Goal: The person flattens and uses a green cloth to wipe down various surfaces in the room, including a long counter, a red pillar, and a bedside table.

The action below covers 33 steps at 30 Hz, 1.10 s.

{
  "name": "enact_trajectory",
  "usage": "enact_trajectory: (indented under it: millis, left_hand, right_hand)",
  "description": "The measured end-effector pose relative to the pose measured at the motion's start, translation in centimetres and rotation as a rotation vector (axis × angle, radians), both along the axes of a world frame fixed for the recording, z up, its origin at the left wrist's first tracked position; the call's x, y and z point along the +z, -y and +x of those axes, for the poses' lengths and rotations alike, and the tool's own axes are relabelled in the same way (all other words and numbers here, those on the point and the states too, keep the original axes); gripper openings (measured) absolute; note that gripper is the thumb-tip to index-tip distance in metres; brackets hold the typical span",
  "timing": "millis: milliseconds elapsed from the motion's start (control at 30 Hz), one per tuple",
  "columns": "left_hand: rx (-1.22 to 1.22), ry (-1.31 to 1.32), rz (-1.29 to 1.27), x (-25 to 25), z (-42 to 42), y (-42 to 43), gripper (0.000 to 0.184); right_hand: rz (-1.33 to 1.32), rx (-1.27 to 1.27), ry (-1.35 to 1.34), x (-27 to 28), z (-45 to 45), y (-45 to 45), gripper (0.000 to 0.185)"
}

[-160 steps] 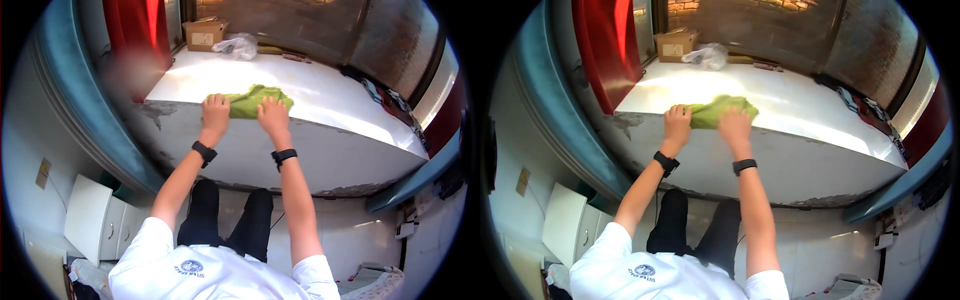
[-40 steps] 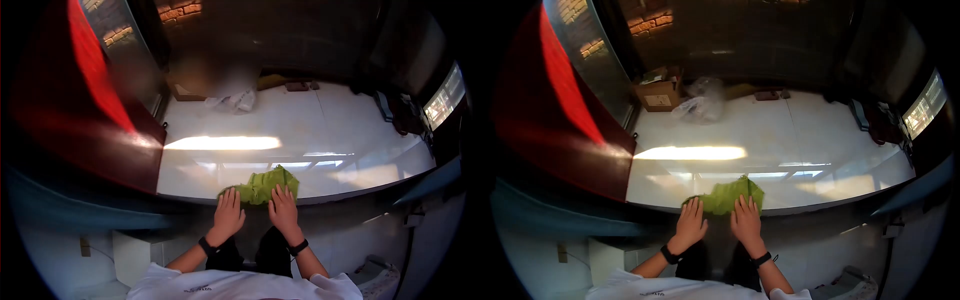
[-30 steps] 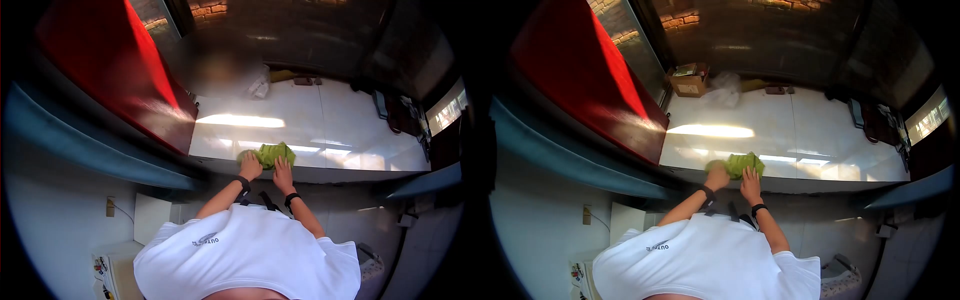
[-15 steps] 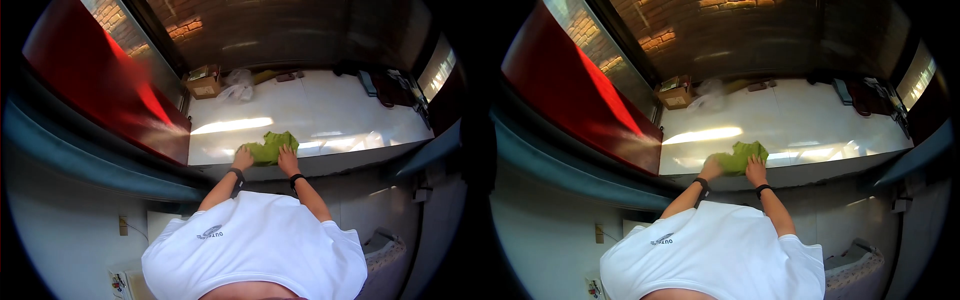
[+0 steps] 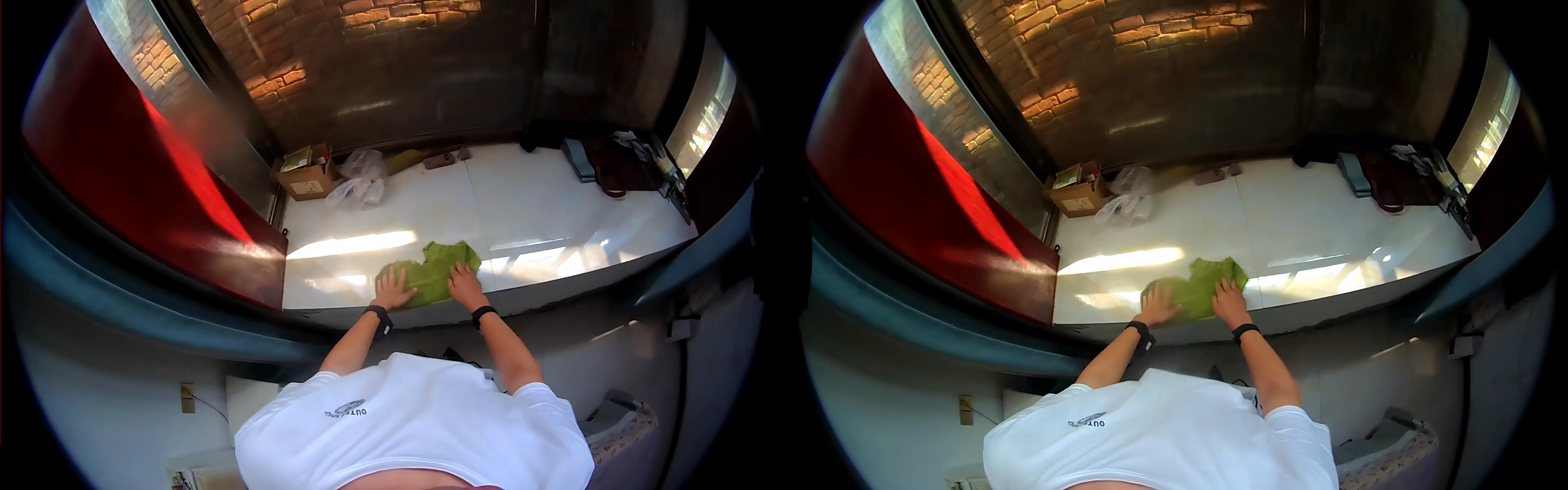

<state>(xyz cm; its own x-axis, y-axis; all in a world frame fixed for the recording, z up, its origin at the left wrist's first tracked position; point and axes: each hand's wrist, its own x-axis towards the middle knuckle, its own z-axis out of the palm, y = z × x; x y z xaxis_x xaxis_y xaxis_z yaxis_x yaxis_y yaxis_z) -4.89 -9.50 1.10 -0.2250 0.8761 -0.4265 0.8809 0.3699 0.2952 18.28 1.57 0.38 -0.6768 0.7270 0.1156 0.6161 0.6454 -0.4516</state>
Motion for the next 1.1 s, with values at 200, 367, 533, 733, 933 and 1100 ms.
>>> enact_trajectory:
  millis: [200,367,533,733,933,1100]
  left_hand:
    - [0.056,-0.092,0.119,-0.9,2.3,-0.2,0.091]
    - [-0.049,-0.035,0.072,-1.6,0.7,2.1,0.093]
    - [-0.007,-0.036,-0.014,-0.9,0.9,-1.0,0.095]
    - [0.031,-0.001,-0.012,-0.4,0.9,-10.1,0.098]
    - [0.039,0.068,0.049,-1.2,0.1,-15.4,0.098]
    - [-0.120,0.076,0.219,-3.0,2.7,-11.6,0.090]
  right_hand:
    - [0.020,0.107,0.016,0.5,-3.1,-0.5,0.049]
    - [0.000,0.224,-0.116,-0.1,1.6,3.3,0.047]
    - [-0.175,0.095,-0.038,0.1,3.2,-0.2,0.049]
    - [-0.142,-0.121,0.007,-1.8,-1.5,-6.7,0.055]
    - [0.143,-0.218,0.047,-1.6,-5.7,-6.7,0.052]
    - [-0.056,-0.113,-0.108,-0.5,-1.3,-4.5,0.044]
